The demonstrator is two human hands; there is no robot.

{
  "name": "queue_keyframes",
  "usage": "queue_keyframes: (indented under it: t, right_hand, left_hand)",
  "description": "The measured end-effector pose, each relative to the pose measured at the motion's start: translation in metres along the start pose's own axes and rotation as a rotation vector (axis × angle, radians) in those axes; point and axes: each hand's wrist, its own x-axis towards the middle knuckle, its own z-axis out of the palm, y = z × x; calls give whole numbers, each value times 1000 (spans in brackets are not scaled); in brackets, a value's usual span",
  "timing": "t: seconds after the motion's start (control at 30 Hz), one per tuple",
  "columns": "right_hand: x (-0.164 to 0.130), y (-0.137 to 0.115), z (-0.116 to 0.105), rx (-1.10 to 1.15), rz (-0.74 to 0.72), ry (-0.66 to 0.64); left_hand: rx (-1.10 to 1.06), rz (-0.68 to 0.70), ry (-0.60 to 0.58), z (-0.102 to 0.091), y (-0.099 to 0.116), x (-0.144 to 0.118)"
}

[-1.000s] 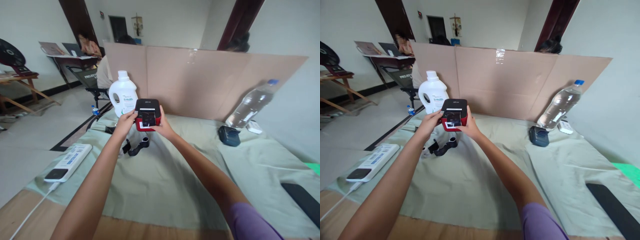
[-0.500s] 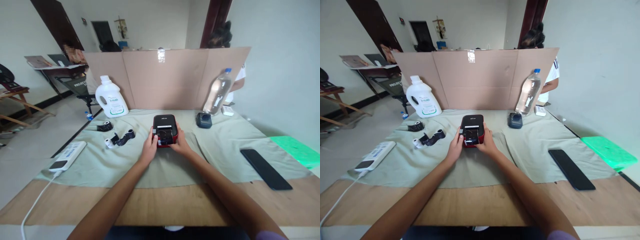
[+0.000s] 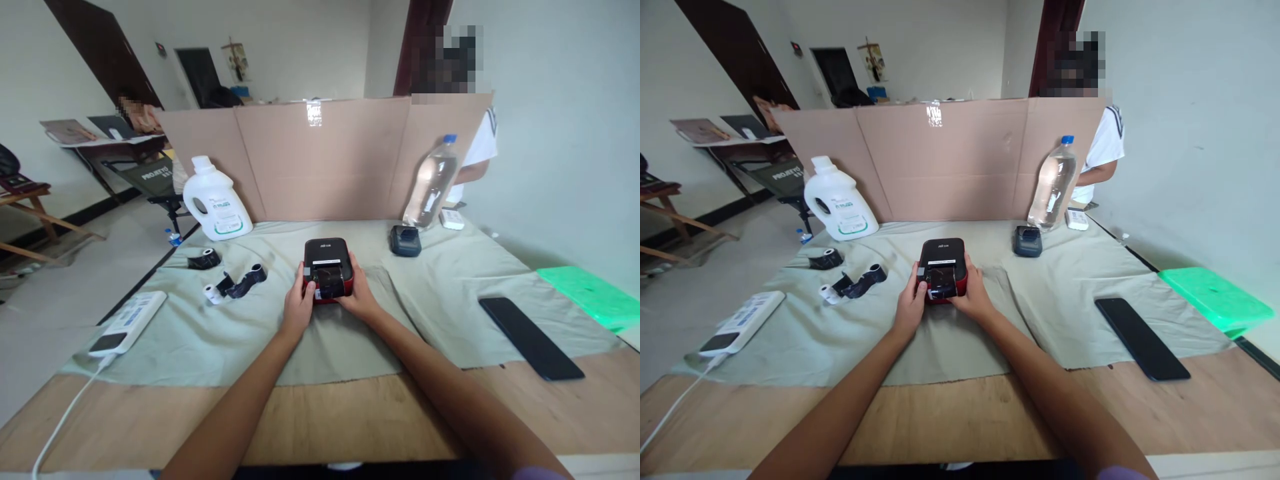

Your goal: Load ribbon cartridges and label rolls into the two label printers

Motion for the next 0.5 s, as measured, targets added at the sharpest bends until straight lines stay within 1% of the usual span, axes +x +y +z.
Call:
queue_keyframes:
  t: [0.13,0.3,0.5]
  right_hand:
    - [-1,2,1,18,9,-6]
    - [-1,2,1,19,6,-4]
    - [0,-2,-1,34,17,-2]
  left_hand:
    - [-12,16,-8,-2,3,-2]
    - [-44,39,10,-3,7,-2]
    - [-95,49,50,-2,1,-3]
